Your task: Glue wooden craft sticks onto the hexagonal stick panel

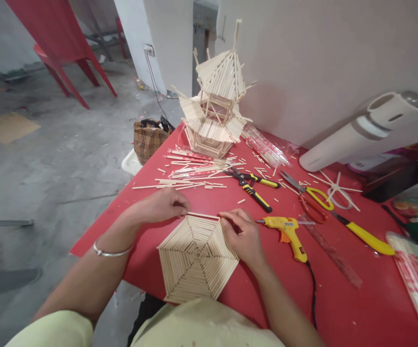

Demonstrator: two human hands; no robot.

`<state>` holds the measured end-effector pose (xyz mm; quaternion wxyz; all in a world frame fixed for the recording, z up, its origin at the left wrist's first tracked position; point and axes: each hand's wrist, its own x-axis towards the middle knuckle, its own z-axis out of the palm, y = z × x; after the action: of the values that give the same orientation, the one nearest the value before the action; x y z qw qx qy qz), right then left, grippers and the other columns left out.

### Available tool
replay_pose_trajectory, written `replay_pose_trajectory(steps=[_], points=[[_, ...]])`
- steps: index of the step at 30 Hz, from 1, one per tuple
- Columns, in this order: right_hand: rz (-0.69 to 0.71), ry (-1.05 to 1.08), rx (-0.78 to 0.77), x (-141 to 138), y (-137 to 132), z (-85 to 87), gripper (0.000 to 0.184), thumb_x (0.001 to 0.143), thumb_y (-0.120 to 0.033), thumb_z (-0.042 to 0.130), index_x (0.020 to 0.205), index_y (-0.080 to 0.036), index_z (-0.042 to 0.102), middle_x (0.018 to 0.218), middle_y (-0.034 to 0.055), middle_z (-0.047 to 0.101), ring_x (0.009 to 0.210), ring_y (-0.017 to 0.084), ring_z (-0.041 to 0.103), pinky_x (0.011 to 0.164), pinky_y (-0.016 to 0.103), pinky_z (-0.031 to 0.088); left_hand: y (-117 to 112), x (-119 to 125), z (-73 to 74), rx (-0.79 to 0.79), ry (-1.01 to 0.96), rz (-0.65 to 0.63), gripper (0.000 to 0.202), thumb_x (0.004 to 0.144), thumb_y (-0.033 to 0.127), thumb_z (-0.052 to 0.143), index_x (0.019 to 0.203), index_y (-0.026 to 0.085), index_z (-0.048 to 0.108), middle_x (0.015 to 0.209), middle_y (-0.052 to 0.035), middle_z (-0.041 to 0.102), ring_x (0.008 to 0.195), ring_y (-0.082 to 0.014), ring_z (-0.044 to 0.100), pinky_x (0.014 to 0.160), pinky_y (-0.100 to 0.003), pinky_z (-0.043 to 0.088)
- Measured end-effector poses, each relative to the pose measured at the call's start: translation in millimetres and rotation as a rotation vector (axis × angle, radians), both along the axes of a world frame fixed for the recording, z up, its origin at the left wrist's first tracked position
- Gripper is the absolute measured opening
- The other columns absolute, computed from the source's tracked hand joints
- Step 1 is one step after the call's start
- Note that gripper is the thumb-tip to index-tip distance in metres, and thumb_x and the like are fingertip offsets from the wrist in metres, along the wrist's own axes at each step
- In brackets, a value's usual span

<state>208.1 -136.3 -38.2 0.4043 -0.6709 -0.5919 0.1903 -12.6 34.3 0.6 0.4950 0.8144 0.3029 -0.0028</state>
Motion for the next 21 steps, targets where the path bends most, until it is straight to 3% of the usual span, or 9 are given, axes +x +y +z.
replay_pose_trajectory(steps=[12, 16, 19, 21], points=[[-0.001, -0.016, 0.040, -1.8, 3.7, -4.7, 0.017, 0.097, -0.032, 0.058, 0.089, -0.024, 0.071, 0.084, 0.0019, 0.066, 0.084, 0.017, 0.061, 0.078, 0.031, 0.046, -0.9, 0.1, 0.8, -0.054, 0.024, -0.022, 0.018, 0.080, 0.019, 0.056, 0.082, 0.016, 0.074, 0.074, -0.0003, 0.072, 0.068, -0.0122, 0.064, 0.064, -0.021, 0.047], [-0.014, -0.005, 0.031, -2.5, 3.7, -3.2, 0.018, 0.098, -0.030, 0.056, 0.088, -0.023, 0.069, 0.084, 0.0015, 0.065, 0.085, 0.017, 0.060, 0.078, 0.030, 0.045, -2.2, 0.5, 2.1, -0.070, -0.026, -0.014, 0.022, 0.087, 0.029, 0.057, 0.080, 0.015, 0.073, 0.071, -0.0014, 0.070, 0.067, -0.0121, 0.062, 0.064, -0.022, 0.047], [-0.037, 0.014, 0.026, -2.5, 3.5, -3.7, 0.019, 0.098, -0.031, 0.055, 0.087, -0.022, 0.068, 0.083, 0.0012, 0.063, 0.083, 0.016, 0.060, 0.076, 0.029, 0.045, -2.8, 2.2, 3.2, -0.100, -0.066, 0.041, 0.028, 0.089, 0.036, 0.059, 0.078, 0.015, 0.073, 0.069, -0.0019, 0.068, 0.065, -0.0120, 0.061, 0.063, -0.024, 0.047], [-0.085, 0.046, 0.034, -2.2, 3.3, -3.1, 0.020, 0.097, -0.033, 0.056, 0.086, -0.021, 0.068, 0.083, 0.0011, 0.062, 0.080, 0.016, 0.059, 0.073, 0.028, 0.045, -3.8, 5.0, 3.6, -0.172, -0.135, 0.157, 0.021, 0.085, 0.034, 0.066, 0.085, 0.015, 0.073, 0.072, -0.0019, 0.069, 0.067, -0.0126, 0.063, 0.065, -0.025, 0.050]])
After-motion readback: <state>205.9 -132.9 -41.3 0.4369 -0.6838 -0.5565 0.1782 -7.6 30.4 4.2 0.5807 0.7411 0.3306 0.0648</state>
